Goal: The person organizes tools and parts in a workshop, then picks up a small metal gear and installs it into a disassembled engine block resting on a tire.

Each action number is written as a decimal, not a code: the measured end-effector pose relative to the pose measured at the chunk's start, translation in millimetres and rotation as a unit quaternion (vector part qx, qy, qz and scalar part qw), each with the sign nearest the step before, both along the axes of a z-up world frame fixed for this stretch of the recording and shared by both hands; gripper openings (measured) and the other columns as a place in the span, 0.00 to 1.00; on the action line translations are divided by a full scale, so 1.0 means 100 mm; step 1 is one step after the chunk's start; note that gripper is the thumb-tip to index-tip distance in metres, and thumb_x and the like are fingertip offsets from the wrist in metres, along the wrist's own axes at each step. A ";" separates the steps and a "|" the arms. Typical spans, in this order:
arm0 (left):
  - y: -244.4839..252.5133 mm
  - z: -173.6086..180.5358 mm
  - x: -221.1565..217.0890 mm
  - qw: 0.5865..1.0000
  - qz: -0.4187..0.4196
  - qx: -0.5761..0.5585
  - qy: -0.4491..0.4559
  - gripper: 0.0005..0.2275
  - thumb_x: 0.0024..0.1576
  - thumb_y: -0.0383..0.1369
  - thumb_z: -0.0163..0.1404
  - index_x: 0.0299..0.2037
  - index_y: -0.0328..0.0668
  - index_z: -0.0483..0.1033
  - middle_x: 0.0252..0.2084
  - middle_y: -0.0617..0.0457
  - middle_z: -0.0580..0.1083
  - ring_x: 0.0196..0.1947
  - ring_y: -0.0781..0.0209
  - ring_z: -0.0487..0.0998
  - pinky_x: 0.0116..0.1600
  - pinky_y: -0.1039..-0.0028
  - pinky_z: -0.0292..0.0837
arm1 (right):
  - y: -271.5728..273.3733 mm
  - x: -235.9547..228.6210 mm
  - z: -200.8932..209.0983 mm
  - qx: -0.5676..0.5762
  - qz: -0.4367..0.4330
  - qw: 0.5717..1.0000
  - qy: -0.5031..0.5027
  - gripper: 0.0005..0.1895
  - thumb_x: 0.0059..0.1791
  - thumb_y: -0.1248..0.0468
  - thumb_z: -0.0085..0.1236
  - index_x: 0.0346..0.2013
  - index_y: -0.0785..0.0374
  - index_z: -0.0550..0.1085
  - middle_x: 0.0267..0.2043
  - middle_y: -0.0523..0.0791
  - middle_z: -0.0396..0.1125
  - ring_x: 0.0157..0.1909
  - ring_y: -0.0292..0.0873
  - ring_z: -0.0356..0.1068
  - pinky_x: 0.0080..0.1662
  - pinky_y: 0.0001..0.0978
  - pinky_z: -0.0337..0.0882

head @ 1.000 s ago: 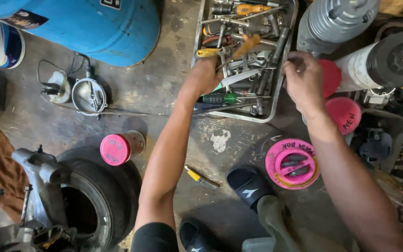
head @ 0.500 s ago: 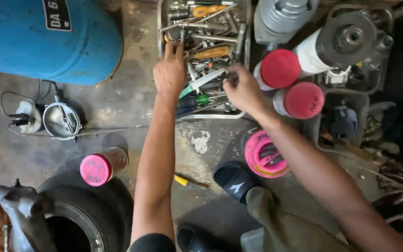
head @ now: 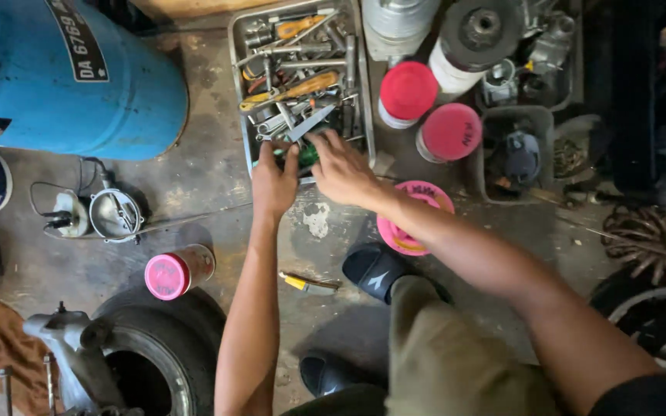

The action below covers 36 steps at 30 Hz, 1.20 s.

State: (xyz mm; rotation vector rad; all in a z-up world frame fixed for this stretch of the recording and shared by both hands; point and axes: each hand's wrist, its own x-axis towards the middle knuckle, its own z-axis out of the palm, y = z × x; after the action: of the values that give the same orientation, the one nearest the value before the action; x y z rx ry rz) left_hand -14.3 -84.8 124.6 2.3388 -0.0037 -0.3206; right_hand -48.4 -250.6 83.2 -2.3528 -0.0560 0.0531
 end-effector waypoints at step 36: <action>-1.06 0.98 -1.59 0.970 -0.194 0.117 -0.085 0.20 0.58 0.37 0.48 0.61 0.50 0.76 0.38 0.38 0.81 0.43 0.33 0.81 0.50 0.43 0.73 | -1.47 -2.15 1.28 0.140 -0.152 0.968 -0.144 0.11 0.53 0.60 0.58 0.42 0.64 0.81 0.34 0.55 0.74 0.43 0.63 0.75 0.45 0.49 0.75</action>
State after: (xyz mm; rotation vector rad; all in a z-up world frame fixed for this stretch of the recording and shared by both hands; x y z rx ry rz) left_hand -173.7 -190.8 222.8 2.5854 -0.5401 -0.3242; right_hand -262.9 -397.8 210.8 -2.0442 0.1469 -0.4218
